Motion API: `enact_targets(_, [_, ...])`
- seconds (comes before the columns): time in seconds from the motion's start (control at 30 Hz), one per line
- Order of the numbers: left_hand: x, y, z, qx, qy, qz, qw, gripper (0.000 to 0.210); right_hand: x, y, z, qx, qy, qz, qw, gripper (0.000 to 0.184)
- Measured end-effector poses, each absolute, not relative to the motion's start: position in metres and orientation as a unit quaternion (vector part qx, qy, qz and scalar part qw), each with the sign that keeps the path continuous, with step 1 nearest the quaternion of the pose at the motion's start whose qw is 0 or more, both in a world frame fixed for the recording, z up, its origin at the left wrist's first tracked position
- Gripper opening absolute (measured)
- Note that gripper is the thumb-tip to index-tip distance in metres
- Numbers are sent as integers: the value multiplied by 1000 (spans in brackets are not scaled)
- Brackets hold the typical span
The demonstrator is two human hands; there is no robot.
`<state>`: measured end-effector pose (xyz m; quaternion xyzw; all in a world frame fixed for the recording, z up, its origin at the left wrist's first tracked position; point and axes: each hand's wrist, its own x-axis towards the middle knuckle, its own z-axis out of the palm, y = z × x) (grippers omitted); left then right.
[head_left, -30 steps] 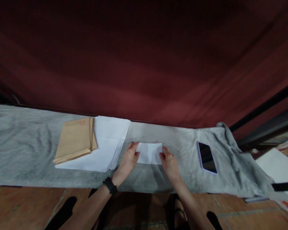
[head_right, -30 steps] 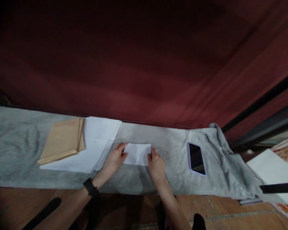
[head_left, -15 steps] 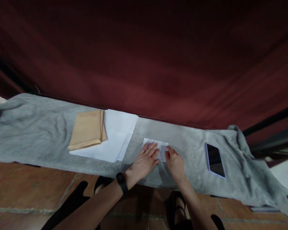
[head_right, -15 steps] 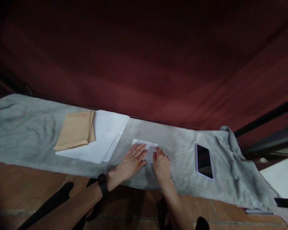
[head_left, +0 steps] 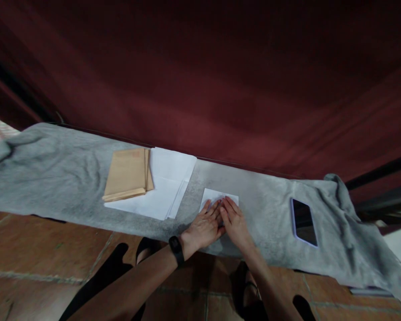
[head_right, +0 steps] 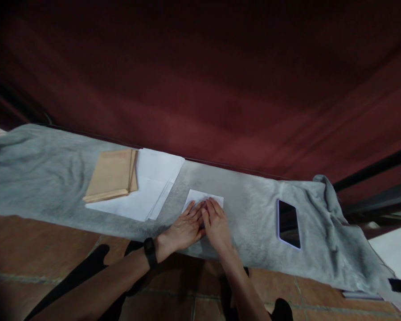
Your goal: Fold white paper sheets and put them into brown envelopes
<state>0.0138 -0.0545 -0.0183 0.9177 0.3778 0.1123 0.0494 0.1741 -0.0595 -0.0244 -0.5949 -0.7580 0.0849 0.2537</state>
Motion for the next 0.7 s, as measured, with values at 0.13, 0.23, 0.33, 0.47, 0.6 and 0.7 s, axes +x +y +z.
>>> enact_targets(0.13, [14,-55,-15,918,375,114,53,56,166,-64,-34,-587,-778,76,213,54])
enact_targets(0.23, [12,-54,-14,919,371,120,60,54,168,-66,-36,-593,-781,52,189,55])
enact_targets(0.33, [8,-53,-16,913,381,129,63,55,172,-67,-37,-596,-783,27,176,55])
enact_targets(0.47, [-1,-49,-23,897,418,134,52,55,177,-67,-40,-605,-777,-6,174,55])
enact_targets(0.6, [-10,-43,-28,878,457,137,33,56,181,-68,-43,-623,-761,-37,176,56])
enact_targets(0.7, [-13,-40,-32,862,485,145,21,60,184,-68,-44,-637,-751,-49,168,57])
